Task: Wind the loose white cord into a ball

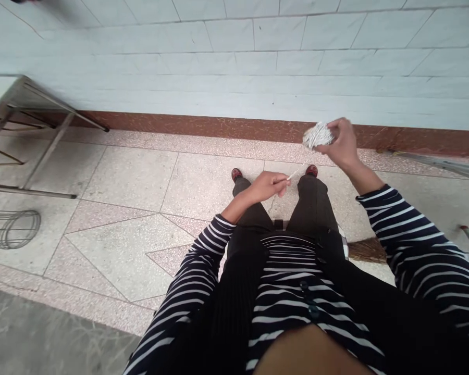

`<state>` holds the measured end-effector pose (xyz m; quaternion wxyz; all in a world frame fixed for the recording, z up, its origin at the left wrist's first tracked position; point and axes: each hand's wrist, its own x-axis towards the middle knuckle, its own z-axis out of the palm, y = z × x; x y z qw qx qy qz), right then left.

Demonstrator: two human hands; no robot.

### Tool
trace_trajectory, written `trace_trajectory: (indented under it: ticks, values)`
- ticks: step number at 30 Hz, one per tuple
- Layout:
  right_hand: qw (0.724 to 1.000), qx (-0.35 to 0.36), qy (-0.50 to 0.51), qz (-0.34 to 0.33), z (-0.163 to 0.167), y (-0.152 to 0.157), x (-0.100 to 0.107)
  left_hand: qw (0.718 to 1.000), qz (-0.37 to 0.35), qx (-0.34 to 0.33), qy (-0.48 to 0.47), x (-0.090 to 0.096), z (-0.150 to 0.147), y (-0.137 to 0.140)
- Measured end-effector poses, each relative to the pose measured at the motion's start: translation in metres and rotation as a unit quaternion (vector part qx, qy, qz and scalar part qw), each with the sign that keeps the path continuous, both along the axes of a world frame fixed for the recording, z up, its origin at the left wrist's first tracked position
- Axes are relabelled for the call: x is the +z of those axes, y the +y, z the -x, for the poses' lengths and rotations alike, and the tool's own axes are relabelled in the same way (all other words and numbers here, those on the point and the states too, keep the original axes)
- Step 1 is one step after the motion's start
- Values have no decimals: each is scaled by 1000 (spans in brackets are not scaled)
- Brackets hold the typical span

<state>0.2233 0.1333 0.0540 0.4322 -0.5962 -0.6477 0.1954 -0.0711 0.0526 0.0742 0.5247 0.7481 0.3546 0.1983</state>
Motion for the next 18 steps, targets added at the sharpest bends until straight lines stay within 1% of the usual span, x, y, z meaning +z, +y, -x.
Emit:
trace_trajectory:
  ticks: [1,2,3,4,5,6,7,8,9,10,11,13,15,18]
  values:
    - [999,-4,2,32,6,-11,-9,1000,-23,14,-1,7,4,7]
    - [997,13,13,72,13,-24,-15,998,-50,28,0,13,7,16]
    - [991,46,36,119,21,-38,-18,996,-79,40,4,18,8,25]
    - [978,87,73,175,29,-52,-18,993,-105,47,12,20,8,34]
    - [954,138,120,239,36,-65,-16,991,-125,48,22,19,7,42]
    - [921,184,173,296,42,-77,-11,989,-137,44,30,15,4,49]
    - [888,219,223,336,46,-86,-5,989,-140,39,34,10,0,54]
    - [859,242,271,360,47,-93,2,990,-136,35,31,2,-5,57]
    - [839,251,314,367,46,-98,9,991,-125,32,22,-6,-10,58]
    - [829,247,349,361,44,-101,17,993,-110,34,11,-16,-15,57]
    - [827,235,377,345,41,-101,23,995,-93,36,3,-25,-21,55]
    - [841,197,407,297,34,-94,33,998,-55,41,-7,-41,-30,46]
    - [870,149,404,242,26,-79,35,999,-16,34,-21,-52,-36,34]
    - [923,46,348,160,14,-49,22,999,20,15,-32,-57,-36,17]
